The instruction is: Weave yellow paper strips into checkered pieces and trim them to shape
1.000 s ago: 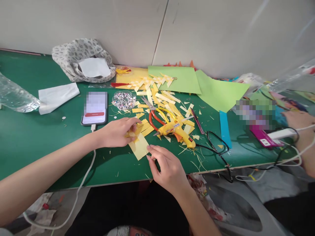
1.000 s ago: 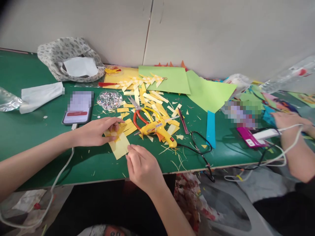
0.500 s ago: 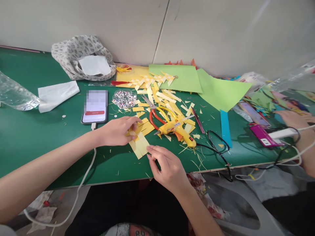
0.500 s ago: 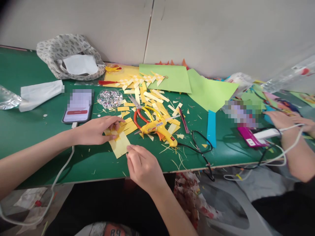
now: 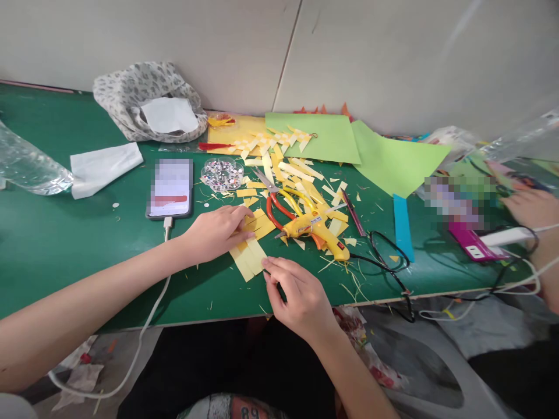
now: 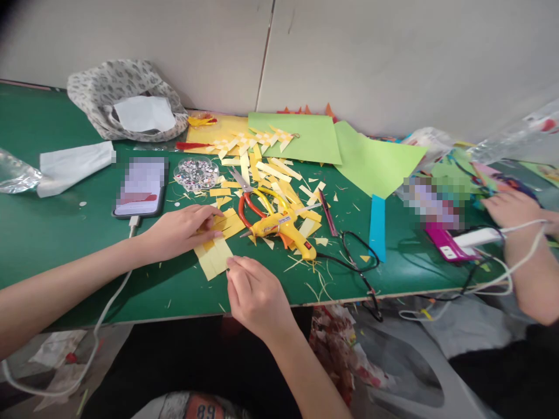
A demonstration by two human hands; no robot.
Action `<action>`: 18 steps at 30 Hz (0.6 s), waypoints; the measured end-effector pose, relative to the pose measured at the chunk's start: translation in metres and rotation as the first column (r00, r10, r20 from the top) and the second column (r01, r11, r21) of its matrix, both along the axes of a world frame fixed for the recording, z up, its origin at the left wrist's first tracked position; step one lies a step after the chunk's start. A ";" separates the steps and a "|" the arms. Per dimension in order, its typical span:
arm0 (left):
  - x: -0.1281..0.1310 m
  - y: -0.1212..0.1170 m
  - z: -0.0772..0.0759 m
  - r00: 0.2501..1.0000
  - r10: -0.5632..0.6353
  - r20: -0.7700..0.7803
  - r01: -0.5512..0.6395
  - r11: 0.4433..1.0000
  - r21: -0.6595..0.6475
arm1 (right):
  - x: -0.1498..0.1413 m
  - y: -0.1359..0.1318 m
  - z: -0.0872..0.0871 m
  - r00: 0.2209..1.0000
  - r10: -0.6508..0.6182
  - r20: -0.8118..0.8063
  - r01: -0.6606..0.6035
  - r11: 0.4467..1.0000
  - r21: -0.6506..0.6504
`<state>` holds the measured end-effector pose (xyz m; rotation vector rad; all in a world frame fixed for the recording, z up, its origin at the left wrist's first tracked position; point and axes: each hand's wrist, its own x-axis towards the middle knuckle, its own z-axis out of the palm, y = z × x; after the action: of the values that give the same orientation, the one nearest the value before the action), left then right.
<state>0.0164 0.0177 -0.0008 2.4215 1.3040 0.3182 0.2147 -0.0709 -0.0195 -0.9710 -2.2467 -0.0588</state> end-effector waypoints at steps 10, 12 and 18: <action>0.001 0.000 -0.001 1.000 -0.004 0.000 0.004 1.000 0.008 | 0.000 0.000 0.001 1.000 -0.001 0.005 0.001 1.000 -0.011; 0.001 0.000 -0.001 1.000 -0.007 -0.005 0.007 1.000 0.012 | 0.001 -0.001 0.000 1.000 -0.002 0.010 0.002 1.000 -0.013; 0.001 -0.002 -0.001 1.000 0.002 -0.016 -0.001 0.999 0.035 | 0.002 -0.001 0.000 1.000 0.004 0.029 -0.004 1.000 -0.016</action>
<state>0.0175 0.0158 -0.0019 2.4567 1.3176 0.3258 0.2169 -0.0723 -0.0200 -0.9800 -2.2793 -0.0532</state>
